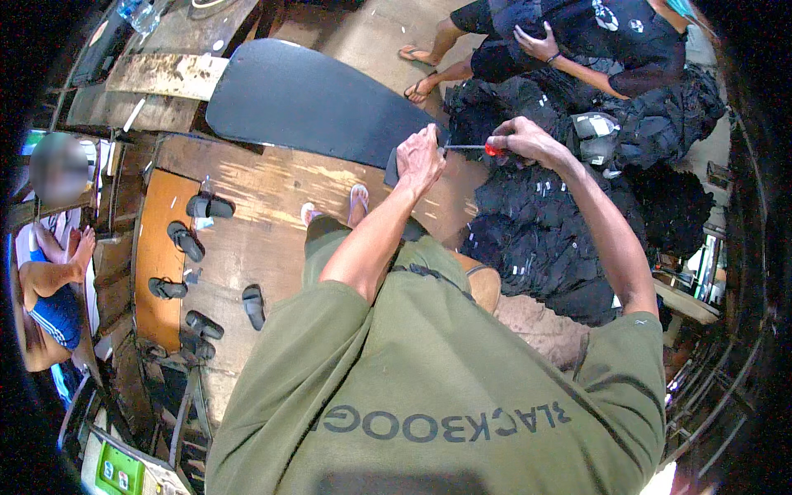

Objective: The person picks up two black plastic panels and a wooden board, then uses a red screwdriver to fasten the panels together on a workbench. The person handles the panels and screwdriver throughout, tightening screws at multiple points.

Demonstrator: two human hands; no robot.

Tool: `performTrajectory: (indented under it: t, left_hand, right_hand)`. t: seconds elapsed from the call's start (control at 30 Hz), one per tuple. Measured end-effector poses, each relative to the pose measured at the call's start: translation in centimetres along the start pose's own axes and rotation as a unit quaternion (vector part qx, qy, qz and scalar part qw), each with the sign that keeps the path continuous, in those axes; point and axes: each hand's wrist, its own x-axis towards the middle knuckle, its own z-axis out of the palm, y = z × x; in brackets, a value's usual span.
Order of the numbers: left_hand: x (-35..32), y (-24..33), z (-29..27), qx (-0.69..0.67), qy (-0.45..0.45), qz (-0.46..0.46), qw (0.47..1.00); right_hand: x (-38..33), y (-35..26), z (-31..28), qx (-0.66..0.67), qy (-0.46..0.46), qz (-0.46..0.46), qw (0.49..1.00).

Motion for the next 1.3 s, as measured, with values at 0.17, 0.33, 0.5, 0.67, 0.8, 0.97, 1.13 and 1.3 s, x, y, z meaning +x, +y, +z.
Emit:
performTrajectory:
  t: [0.17, 0.33, 0.5, 0.67, 0.8, 0.97, 1.13, 1.3]
  left_hand:
    - [0.2, -0.4, 0.3, 0.035, -0.018, 0.000, 0.999]
    - [0.3, -0.6, -0.4, 0.115, -0.047, 0.006, 0.992]
    - [0.1, -1.0, -0.6, 0.069, -0.061, 0.012, 0.996]
    - [-0.5, -0.8, -0.8, 0.050, -0.022, 0.040, 0.998]
    - [-0.9, -0.5, -1.5, 0.046, -0.036, 0.041, 0.997]
    - [-1.1, 0.2, -2.9, 0.032, -0.055, 0.041, 0.997]
    - [-1.1, 0.1, -3.9, -0.003, -0.063, 0.078, 0.995]
    - [-1.9, -1.0, -3.2, 0.098, -0.085, 0.196, 0.972]
  right_hand:
    - [-0.1, 1.1, -0.1, -0.166, 0.065, -0.401, 0.898]
    - [-0.5, 0.4, 1.7, -0.387, 0.048, -0.330, 0.859]
    - [-1.4, -2.3, 2.2, -0.122, 0.094, -0.136, 0.979]
    - [-2.5, -3.4, 0.8, -0.153, 0.065, -0.191, 0.967]
    - [-2.6, -2.5, 2.0, -0.281, 0.091, -0.305, 0.905]
    - [-0.8, -1.1, 3.6, -0.221, 0.117, -0.267, 0.931]
    - [-0.3, 0.9, 1.6, 0.206, -0.057, 0.036, 0.976]
    - [-3.1, 2.7, -0.6, 0.344, 0.120, -0.124, 0.923]
